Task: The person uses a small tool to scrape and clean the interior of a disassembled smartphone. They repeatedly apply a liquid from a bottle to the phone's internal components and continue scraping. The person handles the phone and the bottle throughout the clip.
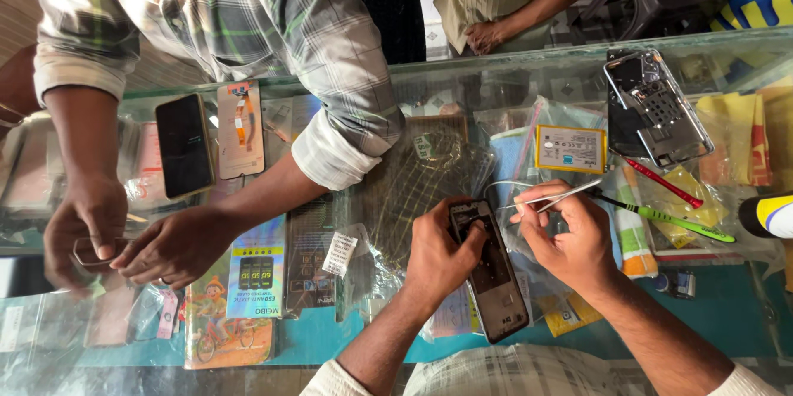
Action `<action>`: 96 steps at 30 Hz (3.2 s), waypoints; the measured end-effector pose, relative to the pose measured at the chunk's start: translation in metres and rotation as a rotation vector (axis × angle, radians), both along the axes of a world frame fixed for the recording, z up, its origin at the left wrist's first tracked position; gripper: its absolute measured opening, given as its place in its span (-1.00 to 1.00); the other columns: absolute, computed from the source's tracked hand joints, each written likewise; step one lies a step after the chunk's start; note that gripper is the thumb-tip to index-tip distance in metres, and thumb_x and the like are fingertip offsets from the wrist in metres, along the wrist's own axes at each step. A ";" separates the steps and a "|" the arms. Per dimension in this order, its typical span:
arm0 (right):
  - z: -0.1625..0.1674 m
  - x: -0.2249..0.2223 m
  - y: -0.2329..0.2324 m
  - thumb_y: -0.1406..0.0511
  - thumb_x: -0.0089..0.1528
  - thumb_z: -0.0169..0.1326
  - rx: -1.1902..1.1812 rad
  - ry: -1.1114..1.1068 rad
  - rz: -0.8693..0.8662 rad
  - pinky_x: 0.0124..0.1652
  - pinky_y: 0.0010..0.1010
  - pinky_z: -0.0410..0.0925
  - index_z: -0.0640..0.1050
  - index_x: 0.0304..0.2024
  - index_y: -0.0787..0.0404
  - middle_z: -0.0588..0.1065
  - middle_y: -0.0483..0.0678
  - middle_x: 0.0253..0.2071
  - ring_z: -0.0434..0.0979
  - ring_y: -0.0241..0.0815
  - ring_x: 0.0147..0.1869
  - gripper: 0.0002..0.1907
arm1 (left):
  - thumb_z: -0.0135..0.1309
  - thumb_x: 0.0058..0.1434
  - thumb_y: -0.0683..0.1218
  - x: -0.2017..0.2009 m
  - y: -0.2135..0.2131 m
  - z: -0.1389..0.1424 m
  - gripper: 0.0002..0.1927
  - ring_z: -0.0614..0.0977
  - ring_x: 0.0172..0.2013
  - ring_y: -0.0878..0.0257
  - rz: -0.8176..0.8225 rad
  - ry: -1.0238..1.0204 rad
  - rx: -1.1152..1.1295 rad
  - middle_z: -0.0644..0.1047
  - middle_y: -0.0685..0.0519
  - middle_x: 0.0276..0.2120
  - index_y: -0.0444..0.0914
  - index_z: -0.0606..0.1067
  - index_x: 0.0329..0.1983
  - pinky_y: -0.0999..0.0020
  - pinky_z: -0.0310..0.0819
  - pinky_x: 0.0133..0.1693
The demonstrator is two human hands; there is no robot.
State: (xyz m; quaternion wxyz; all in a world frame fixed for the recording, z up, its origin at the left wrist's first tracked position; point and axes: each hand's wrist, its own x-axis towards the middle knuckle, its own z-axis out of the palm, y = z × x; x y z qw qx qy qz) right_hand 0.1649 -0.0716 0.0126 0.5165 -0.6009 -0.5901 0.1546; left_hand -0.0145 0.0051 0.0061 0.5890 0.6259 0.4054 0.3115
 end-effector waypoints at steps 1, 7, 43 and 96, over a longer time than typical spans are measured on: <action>0.000 0.000 0.000 0.55 0.24 0.14 -0.005 -0.011 0.001 -0.23 -0.57 0.48 0.51 -0.07 0.30 0.47 -0.16 -0.35 0.46 -0.47 -0.34 -0.78 | 0.14 0.14 -0.22 0.001 -0.001 0.000 -0.68 0.68 -0.44 0.31 0.001 0.009 0.002 0.66 -0.07 -0.42 -0.45 0.53 -0.05 0.40 0.60 -0.37; 0.003 -0.001 0.002 0.54 0.23 0.16 0.010 -0.075 -0.023 -0.26 -0.56 0.43 0.51 -0.09 0.30 0.50 -0.14 -0.33 0.45 -0.45 -0.35 -0.78 | 0.15 0.13 -0.20 0.002 0.000 0.003 -0.69 0.68 -0.44 0.30 0.014 0.020 0.028 0.65 -0.08 -0.43 -0.45 0.54 -0.07 0.38 0.58 -0.37; 0.015 -0.006 -0.005 0.48 0.17 0.18 0.016 -0.280 0.018 -0.20 -0.40 0.44 0.50 -0.14 0.28 0.53 -0.03 -0.24 0.63 -0.13 -0.18 -0.78 | 0.13 0.12 -0.17 0.003 0.000 0.006 -0.66 0.70 -0.47 0.26 0.022 0.060 0.019 0.66 -0.10 -0.43 -0.45 0.54 -0.05 0.38 0.61 -0.38; 0.052 -0.007 -0.072 0.48 0.15 0.15 0.005 -0.345 0.112 -0.09 -0.36 0.51 0.55 -0.08 0.22 0.58 0.02 -0.04 0.66 -0.11 -0.05 -0.73 | 0.17 0.18 -0.17 0.001 0.003 -0.012 -0.65 0.70 -0.36 0.32 0.063 -0.044 -0.034 0.68 -0.07 -0.29 -0.43 0.54 0.02 0.41 0.63 -0.31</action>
